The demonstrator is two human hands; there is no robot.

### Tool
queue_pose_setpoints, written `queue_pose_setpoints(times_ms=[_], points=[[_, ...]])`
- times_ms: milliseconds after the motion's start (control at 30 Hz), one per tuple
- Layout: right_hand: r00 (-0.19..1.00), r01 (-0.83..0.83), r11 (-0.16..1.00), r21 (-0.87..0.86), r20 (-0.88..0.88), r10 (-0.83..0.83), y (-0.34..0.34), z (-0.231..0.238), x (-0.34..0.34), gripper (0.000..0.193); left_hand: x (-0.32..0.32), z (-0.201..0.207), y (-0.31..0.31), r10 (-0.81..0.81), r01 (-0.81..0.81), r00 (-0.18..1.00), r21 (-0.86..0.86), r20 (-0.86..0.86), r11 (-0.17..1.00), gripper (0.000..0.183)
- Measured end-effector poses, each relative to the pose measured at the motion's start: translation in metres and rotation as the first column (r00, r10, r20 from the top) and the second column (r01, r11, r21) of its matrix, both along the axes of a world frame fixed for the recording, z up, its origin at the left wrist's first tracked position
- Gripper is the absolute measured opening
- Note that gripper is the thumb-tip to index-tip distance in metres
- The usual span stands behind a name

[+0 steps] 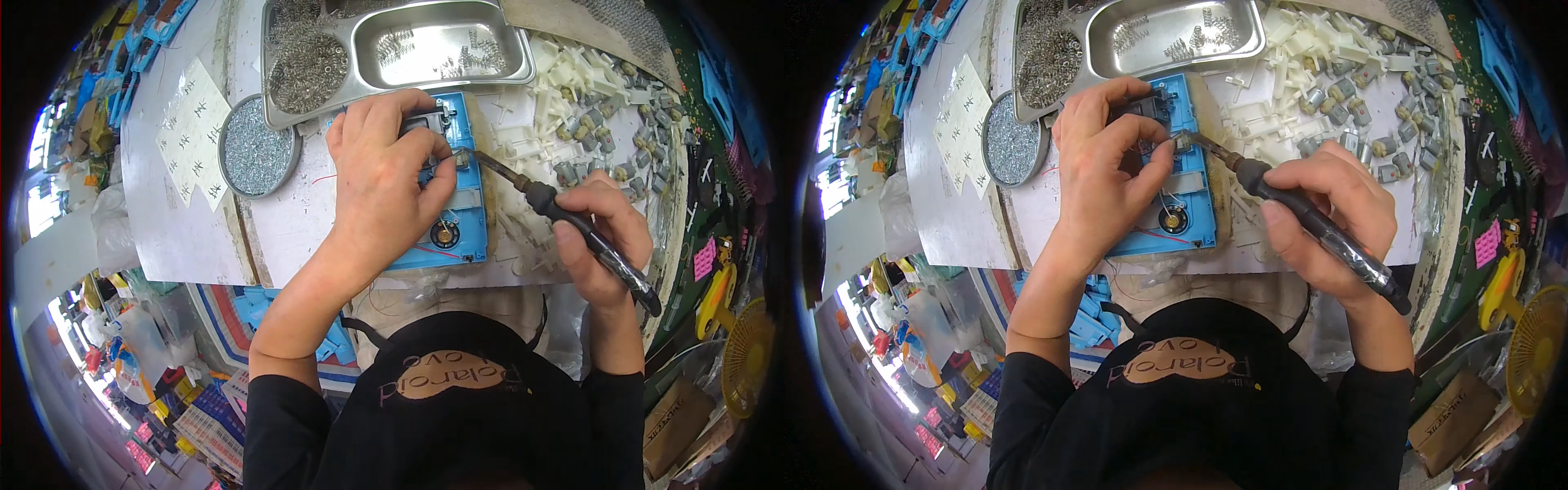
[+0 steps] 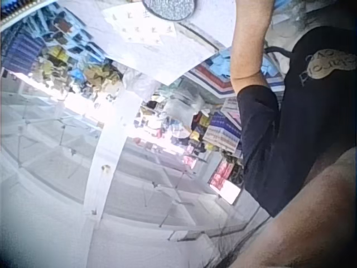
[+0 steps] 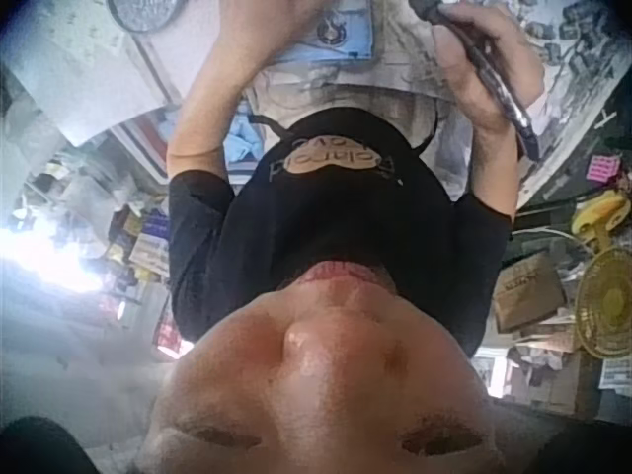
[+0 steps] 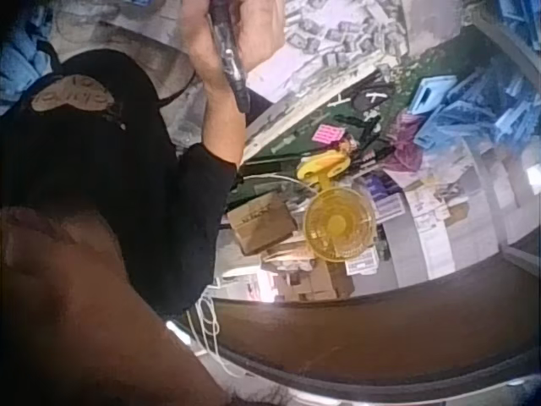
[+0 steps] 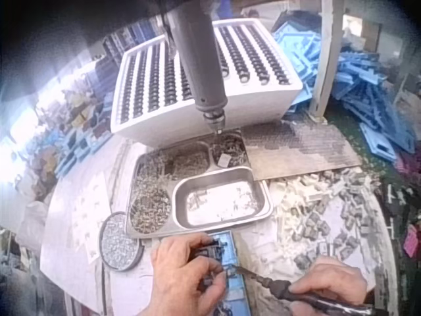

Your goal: Assemble internal components of a blue plastic electronic device casing, including soldering wires and securing with an electric screwdriver.

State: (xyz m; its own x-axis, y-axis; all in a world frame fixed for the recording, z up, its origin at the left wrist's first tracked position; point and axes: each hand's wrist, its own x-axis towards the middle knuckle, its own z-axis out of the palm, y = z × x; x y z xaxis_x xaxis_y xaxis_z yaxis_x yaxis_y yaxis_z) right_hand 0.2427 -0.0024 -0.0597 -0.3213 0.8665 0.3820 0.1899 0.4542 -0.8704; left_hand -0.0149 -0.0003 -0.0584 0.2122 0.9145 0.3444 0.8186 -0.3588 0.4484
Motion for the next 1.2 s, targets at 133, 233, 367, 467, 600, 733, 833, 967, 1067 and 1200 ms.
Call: queue_pose_setpoints(times_ms=[133,233,367,467,600,733,833,967,1067,1200], points=[[0.999,0.001,1.0,0.005,0.037,-0.001,0.002,0.0,-0.004,0.023,0.0,-0.001,0.0,0.003,-0.003,1.0,0.003,0.0,1.0,0.014],[0.999,-0.004,1.0,0.013,0.051,0.003,0.003,0.004,-0.004,0.023,0.0,0.0,0.0,0.001,-0.001,1.0,-0.007,0.008,1.0,0.014],[0.998,-0.012,0.999,0.047,0.062,0.009,0.003,0.004,-0.003,0.023,-0.001,-0.001,0.0,-0.002,0.002,1.0,0.002,0.006,1.0,0.015],[0.999,-0.005,0.998,0.059,0.05,0.002,0.004,0.005,-0.001,0.023,0.0,-0.001,0.0,-0.001,0.001,1.0,0.008,0.009,1.0,0.015],[0.999,0.003,0.998,0.069,0.041,-0.006,0.004,0.007,0.001,0.024,-0.001,-0.001,0.001,-0.002,0.002,1.0,0.02,0.007,1.0,0.015],[0.999,-0.008,0.997,0.075,0.049,0.004,0.004,0.006,0.001,0.024,-0.001,-0.002,0.0,-0.002,0.002,1.0,0.024,0.009,1.0,0.015],[0.999,0.001,0.998,0.06,0.041,-0.003,0.004,0.007,0.002,0.024,0.0,-0.006,0.001,-0.01,0.008,0.999,0.037,0.045,0.999,0.013],[0.999,0.008,0.999,0.052,0.032,-0.01,0.003,0.006,0.005,0.024,0.0,-0.003,0.0,0.002,-0.002,1.0,0.027,0.011,1.0,0.014],[0.999,0.016,0.999,0.048,0.03,-0.018,0.002,0.005,0.009,0.024,-0.001,-0.007,0.0,-0.002,0.0,0.999,0.036,0.047,0.999,0.013],[1.0,0.018,0.999,0.049,0.019,-0.019,0.001,0.003,0.011,0.024,-0.001,-0.007,0.0,-0.001,0.0,0.999,0.033,0.049,0.999,0.013]])
